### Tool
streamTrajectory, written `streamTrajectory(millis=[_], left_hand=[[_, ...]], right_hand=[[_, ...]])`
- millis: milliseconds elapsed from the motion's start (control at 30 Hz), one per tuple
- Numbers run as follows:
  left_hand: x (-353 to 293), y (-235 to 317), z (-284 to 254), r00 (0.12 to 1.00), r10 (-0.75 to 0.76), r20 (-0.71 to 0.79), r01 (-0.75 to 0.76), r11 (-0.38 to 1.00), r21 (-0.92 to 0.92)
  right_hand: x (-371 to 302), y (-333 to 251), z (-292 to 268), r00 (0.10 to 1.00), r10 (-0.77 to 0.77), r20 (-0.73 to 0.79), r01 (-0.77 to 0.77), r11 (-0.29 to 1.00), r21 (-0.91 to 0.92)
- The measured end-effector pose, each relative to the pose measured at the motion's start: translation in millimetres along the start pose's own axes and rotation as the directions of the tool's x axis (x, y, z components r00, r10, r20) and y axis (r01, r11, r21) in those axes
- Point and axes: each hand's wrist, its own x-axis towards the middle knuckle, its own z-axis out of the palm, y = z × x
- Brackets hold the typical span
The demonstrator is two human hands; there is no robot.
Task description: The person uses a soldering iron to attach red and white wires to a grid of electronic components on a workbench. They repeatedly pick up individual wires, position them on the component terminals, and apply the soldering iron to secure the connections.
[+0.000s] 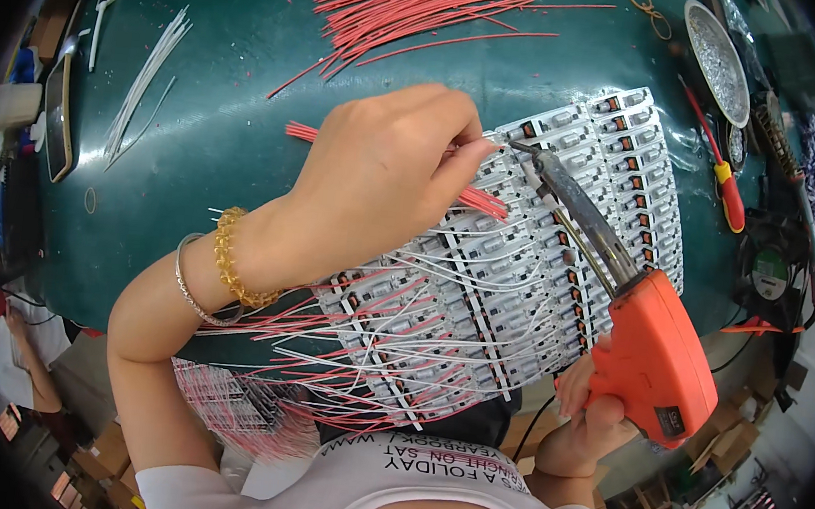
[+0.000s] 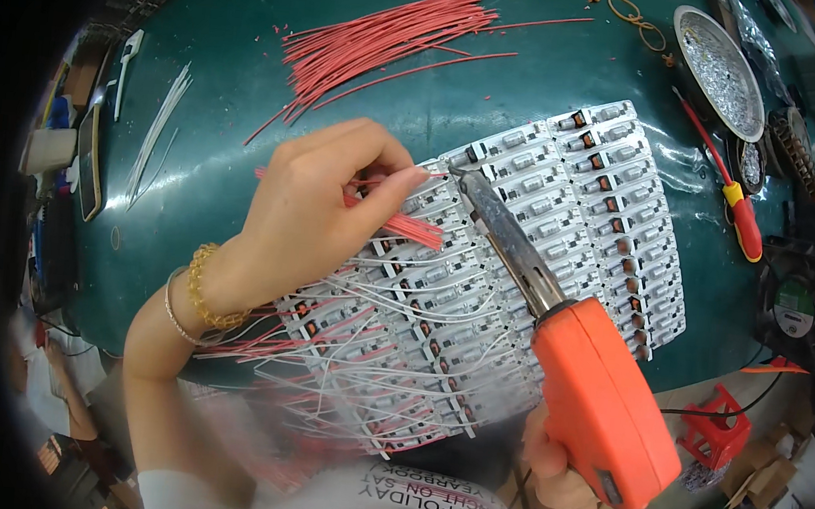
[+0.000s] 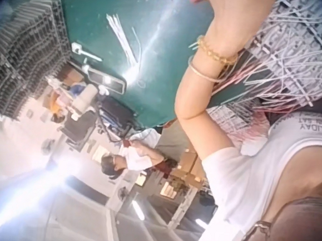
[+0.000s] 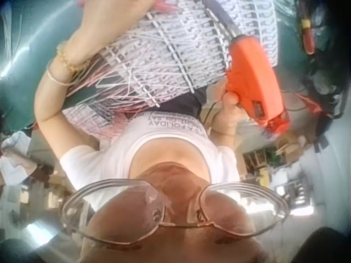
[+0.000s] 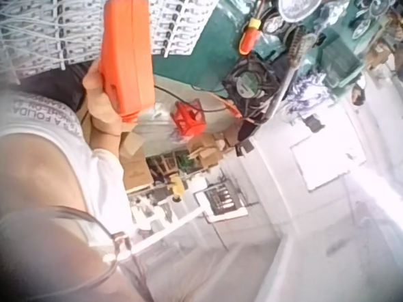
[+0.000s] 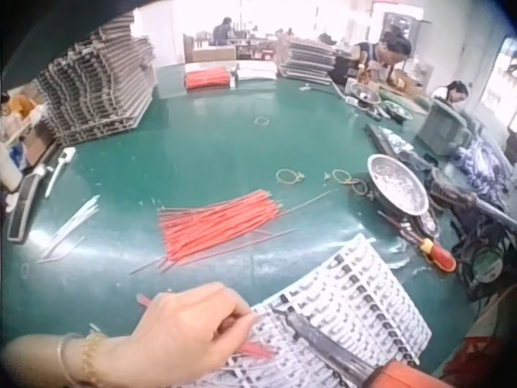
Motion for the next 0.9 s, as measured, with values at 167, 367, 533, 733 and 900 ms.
streamTrajectory(millis=[167, 367, 533, 733, 900], left_hand=[[0, 0, 2, 1.0, 0.02, -0.005, -0.02, 0.999, 0.035], [0, -1, 1, 1.0, 0.019, 0.006, -0.019, 0.999, 0.05], [0, 1, 2, 1.0, 0.013, 0.01, -0.014, 0.998, 0.062], [-1, 2, 1, 1.0, 0.013, 0.005, -0.014, 0.996, 0.092], [-2, 10, -1, 0.996, 0.065, -0.055, -0.057, 0.989, 0.14]], right_hand=[[2, 1, -3, 1.0, 0.0, -0.001, 0.0, 1.0, -0.008], [-5, 9, -9, 1.0, -0.014, 0.007, 0.015, 0.985, -0.17], [-8, -8, 3, 0.988, 0.123, -0.096, -0.13, 0.988, -0.078], [-13, 12, -16, 0.998, -0.062, -0.03, 0.052, 0.961, -0.271], [-10, 4, -4, 0.995, -0.086, -0.049, 0.081, 0.992, -0.094]])
